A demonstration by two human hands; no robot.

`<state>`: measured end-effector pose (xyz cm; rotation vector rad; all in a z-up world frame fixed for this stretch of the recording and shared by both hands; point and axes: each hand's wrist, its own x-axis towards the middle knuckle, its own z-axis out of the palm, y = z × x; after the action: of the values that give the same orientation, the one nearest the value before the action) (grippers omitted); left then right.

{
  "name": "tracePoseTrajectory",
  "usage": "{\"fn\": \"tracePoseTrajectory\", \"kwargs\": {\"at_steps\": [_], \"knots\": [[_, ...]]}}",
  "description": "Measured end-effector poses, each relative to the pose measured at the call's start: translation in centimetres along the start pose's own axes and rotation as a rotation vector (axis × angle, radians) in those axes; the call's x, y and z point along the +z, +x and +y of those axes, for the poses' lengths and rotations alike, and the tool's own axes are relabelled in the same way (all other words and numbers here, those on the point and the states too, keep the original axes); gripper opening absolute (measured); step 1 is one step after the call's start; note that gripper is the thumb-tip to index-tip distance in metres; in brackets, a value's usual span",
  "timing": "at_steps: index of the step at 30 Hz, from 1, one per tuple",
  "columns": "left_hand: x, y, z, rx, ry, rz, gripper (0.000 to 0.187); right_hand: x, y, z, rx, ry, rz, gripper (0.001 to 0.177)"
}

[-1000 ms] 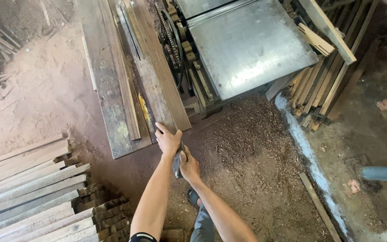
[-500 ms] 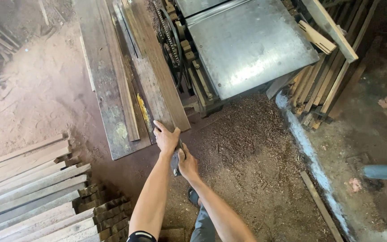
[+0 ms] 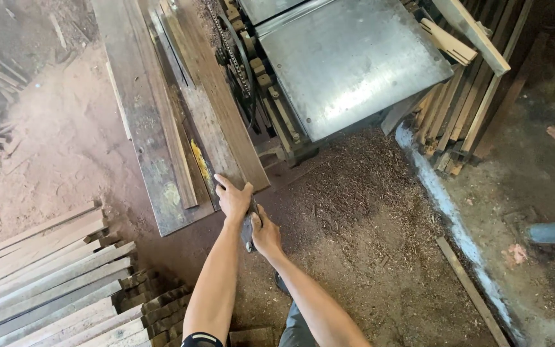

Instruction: Feeding wooden planks through a table saw to square or cut them in a workshop environment.

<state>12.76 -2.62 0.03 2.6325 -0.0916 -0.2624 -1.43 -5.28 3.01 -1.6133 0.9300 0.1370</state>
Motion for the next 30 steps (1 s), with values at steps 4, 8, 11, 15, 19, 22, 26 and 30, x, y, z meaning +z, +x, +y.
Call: {"fn": "tracePoseTrajectory", "kwargs": {"at_steps": [4, 8, 11, 15, 19, 22, 26, 30], "knots": [[-0.3, 0.5, 0.1, -0.007, 0.008, -0.015, 0.118, 0.7, 0.8, 0.7, -0.059, -0.034, 0.056, 0.052], [-0.5, 0.8, 0.3, -0.019, 0.013, -0.046, 0.119, 1.1, 1.7, 1.1, 0.011, -0.006, -0.016, 0.056], [-0.1, 0.8, 0.0, -0.029, 0.013, -0.056, 0.120, 0.2, 0.6, -0.1, 0.049, -0.006, -0.047, 0.057], [0.1, 1.0, -0.3, -0.021, 0.018, -0.041, 0.120, -0.3, 0.0, -0.5, -0.002, -0.011, -0.008, 0.054], [0.6, -1.2, -1.2, -0.030, 0.033, -0.057, 0.122, 0.0, -1.5, 2.0, 0.001, 0.042, 0.043, 0.053], [0.4, -3.6, -1.7, -0.004, 0.028, -0.036, 0.122, -0.6, -3.9, 3.1, -0.041, 0.047, 0.055, 0.053], [0.1, -8.7, -2.1, -0.035, 0.046, -0.057, 0.121, -1.5, -7.9, 6.1, -0.038, 0.077, 0.045, 0.053], [0.8, -15.1, -4.3, -0.011, 0.067, -0.053, 0.122, -3.0, -13.2, 10.0, -0.079, 0.063, 0.023, 0.054]]}}
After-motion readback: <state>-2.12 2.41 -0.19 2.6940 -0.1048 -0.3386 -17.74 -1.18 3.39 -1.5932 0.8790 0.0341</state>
